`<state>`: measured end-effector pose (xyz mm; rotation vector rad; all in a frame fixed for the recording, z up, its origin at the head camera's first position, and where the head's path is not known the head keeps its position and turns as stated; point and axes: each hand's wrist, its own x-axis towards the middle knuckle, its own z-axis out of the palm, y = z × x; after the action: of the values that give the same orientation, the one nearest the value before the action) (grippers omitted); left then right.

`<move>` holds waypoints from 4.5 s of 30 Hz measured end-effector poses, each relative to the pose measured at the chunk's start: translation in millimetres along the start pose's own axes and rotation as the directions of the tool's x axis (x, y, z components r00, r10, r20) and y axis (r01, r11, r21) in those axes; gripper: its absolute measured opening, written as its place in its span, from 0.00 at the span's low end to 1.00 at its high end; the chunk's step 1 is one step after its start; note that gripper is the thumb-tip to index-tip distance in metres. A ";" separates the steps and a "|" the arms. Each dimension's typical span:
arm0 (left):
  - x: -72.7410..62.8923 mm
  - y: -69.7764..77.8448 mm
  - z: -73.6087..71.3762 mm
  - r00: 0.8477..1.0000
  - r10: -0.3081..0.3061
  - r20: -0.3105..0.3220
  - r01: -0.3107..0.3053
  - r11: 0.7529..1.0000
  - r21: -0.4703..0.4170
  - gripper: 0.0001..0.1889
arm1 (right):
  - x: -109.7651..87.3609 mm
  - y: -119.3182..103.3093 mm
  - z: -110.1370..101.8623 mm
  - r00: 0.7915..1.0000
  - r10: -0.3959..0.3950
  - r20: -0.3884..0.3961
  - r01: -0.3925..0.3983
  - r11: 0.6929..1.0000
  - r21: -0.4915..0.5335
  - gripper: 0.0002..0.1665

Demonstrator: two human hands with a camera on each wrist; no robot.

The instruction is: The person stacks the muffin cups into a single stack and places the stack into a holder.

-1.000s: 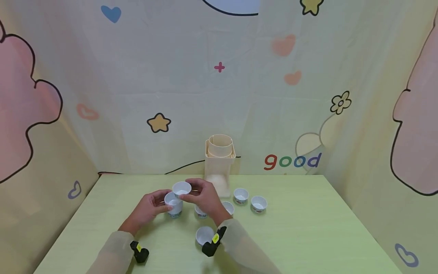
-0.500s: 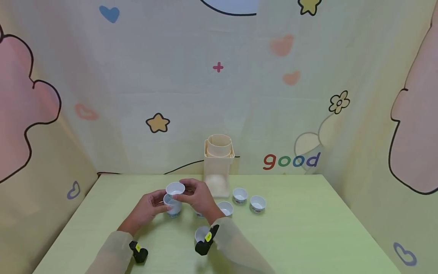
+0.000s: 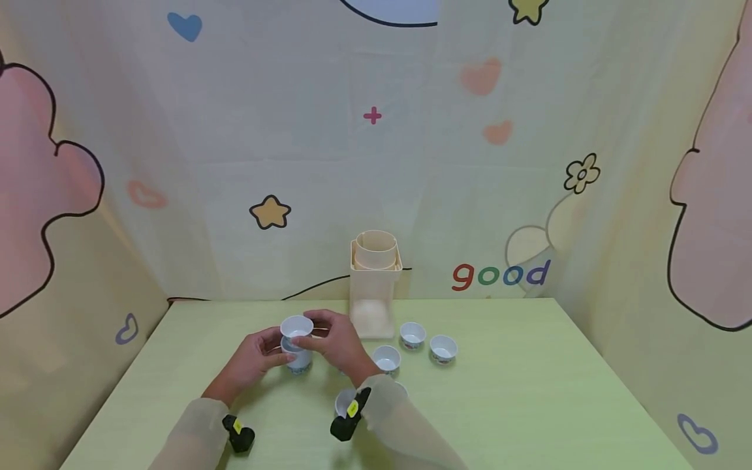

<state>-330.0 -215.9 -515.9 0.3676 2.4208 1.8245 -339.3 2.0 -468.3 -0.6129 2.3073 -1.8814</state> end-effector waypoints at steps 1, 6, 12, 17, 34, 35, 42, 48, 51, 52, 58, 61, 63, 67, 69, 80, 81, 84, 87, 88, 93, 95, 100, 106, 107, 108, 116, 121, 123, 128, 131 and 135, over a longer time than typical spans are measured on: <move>0.1 -0.3 0.0 1.000 0.001 0.000 -0.001 1.000 -0.001 0.35 | -0.3 0.0 0.1 1.000 0.005 0.001 -0.005 1.000 -0.006 0.34; 0.2 -1.5 -0.3 1.000 0.005 0.005 -0.005 1.000 -0.002 0.35 | -2.1 0.3 0.3 0.999 0.032 0.008 -0.032 0.999 -0.016 0.32; -0.2 -0.7 -0.9 1.000 0.006 0.005 -0.006 1.000 -0.003 0.34 | -0.8 5.5 1.8 0.999 0.042 0.017 -0.042 0.999 -0.010 0.32; -0.6 0.0 -1.0 1.000 0.007 0.003 -0.007 1.000 -0.005 0.34 | 0.1 7.9 3.1 0.998 0.045 0.032 -0.045 0.999 -0.025 0.32; -0.8 0.6 -0.2 1.000 -0.013 -0.012 0.013 1.000 0.001 0.34 | 0.7 13.2 1.3 0.997 0.052 0.057 -0.048 0.996 -0.071 0.34; -0.6 0.6 -0.2 1.000 -0.012 -0.013 0.012 1.000 0.003 0.34 | 0.9 13.5 1.0 0.997 0.053 0.061 -0.048 0.996 -0.072 0.34; -0.6 0.8 -0.2 1.000 -0.012 -0.005 0.012 1.000 0.000 0.34 | 0.2 13.4 -1.5 0.994 0.060 0.088 -0.054 0.996 -0.070 0.35; -0.6 -0.2 -0.3 1.000 0.004 -0.002 -0.004 1.000 0.000 0.34 | -0.4 13.4 -3.1 0.993 0.064 0.099 -0.057 0.996 -0.071 0.35; -0.3 -1.0 -0.4 1.000 0.008 0.001 -0.008 1.000 -0.005 0.34 | 0.3 15.3 -3.0 0.994 0.057 0.097 -0.052 0.997 -0.055 0.34; -0.3 -1.2 -0.6 1.000 0.009 0.002 -0.009 1.000 -0.008 0.34 | 0.7 15.9 -3.0 0.994 0.055 0.098 -0.050 0.997 -0.050 0.34; 0.3 -1.5 -0.6 1.000 0.012 0.002 -0.012 1.000 -0.019 0.33 | 2.3 18.5 -4.0 0.994 0.042 0.097 -0.038 0.998 -0.041 0.30; 0.5 -1.9 -0.6 1.000 0.015 0.003 -0.015 1.000 -0.013 0.33 | 1.8 17.7 -4.4 0.994 0.050 0.094 -0.045 0.998 -0.052 0.28; 0.7 -2.2 -0.7 1.000 0.013 0.002 -0.013 1.000 -0.011 0.33 | 1.3 16.8 -4.4 0.994 0.054 0.092 -0.049 0.997 -0.057 0.28; 0.5 -2.1 -0.6 1.000 0.006 -0.003 -0.006 1.000 -0.008 0.33 | 0.2 15.0 -3.6 0.994 0.058 0.088 -0.053 0.997 -0.064 0.28; 0.3 -1.4 -0.4 1.000 0.004 -0.003 -0.004 1.000 -0.004 0.33 | -0.1 14.1 -3.3 0.994 0.065 0.086 -0.059 0.996 -0.067 0.28; -0.1 -0.4 -0.1 1.000 0.000 0.000 0.000 1.000 0.000 0.34 | -0.5 13.8 -3.4 0.995 0.056 0.087 -0.046 0.992 -0.114 0.27; -0.2 -0.4 0.0 1.000 -0.002 0.000 0.002 1.000 -0.002 0.34 | -0.2 13.8 -3.7 0.994 0.055 0.090 -0.044 0.991 -0.123 0.28; -0.4 -0.2 0.3 1.000 -0.004 0.001 0.004 1.000 -0.006 0.34 | -0.2 13.3 -4.4 0.994 0.059 0.096 -0.045 0.989 -0.143 0.28; -1.0 0.6 0.7 1.000 -0.005 -0.006 0.005 1.000 -0.016 0.33 | -0.5 11.9 -5.1 0.993 0.061 0.103 -0.044 0.987 -0.157 0.29; -1.2 0.9 0.6 1.000 0.001 -0.004 -0.001 1.000 -0.011 0.33 | -0.5 11.5 -5.3 0.993 0.060 0.104 -0.042 0.986 -0.162 0.29; -1.5 2.1 1.5 1.000 0.013 -0.006 -0.013 1.000 -0.001 0.33 | -0.7 11.0 -6.4 0.993 0.058 0.098 -0.040 0.984 -0.175 0.30; -1.2 1.9 1.9 1.000 0.008 -0.009 -0.008 1.000 -0.006 0.33 | -1.3 11.5 -7.7 0.994 0.062 0.090 -0.046 0.985 -0.169 0.29; -0.5 1.1 2.1 1.000 -0.010 -0.012 0.009 1.000 -0.019 0.33 | -6.3 9.4 -16.1 0.996 0.051 0.068 -0.041 0.990 -0.138 0.28; -0.3 1.9 1.9 1.000 -0.025 -0.018 0.025 1.000 -0.009 0.34 | -14.7 2.4 -28.8 0.996 0.078 0.044 -0.072 0.991 -0.111 0.28; -0.4 2.6 1.9 0.999 -0.030 -0.019 0.030 1.000 -0.009 0.34 | -16.3 1.2 -30.9 0.996 0.082 0.041 -0.078 0.991 -0.105 0.28; -0.5 3.0 2.0 0.999 -0.032 -0.020 0.032 0.999 -0.008 0.34 | -17.5 0.3 -32.9 0.996 0.082 0.037 -0.078 0.992 -0.097 0.28; -1.2 3.3 1.5 0.999 -0.031 -0.020 0.031 1.000 -0.002 0.34 | -26.7 0.2 -48.2 0.999 0.048 0.012 -0.048 0.998 -0.039 0.24; -0.4 1.3 1.9 1.000 -0.010 -0.013 0.010 1.000 -0.001 0.33 | -34.9 1.4 -59.0 0.999 0.040 -0.003 -0.040 0.999 0.003 0.25; -0.2 0.4 1.9 1.000 -0.005 -0.012 0.005 1.000 0.000 0.33 | -38.0 1.4 -62.9 0.999 0.031 -0.009 -0.031 0.999 0.017 0.25; -0.2 -0.7 1.0 1.000 -0.008 -0.015 0.008 1.000 -0.002 0.32 | -46.1 -0.6 -71.4 0.999 0.021 -0.026 -0.020 0.999 0.027 0.25; -0.3 -0.3 0.8 1.000 -0.011 -0.016 0.011 1.000 -0.005 0.33 | -51.9 -0.9 -77.0 0.999 0.015 -0.039 -0.013 0.999 0.038 0.25; -0.5 0.3 0.8 1.000 -0.012 -0.017 0.012 1.000 -0.002 0.33 | -60.0 1.6 -85.2 0.999 0.003 -0.054 0.001 0.997 0.075 0.25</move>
<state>-329.3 -215.2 -515.9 0.3372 2.4266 1.8328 -312.7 102.5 -460.5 -0.5589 2.2566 -1.9974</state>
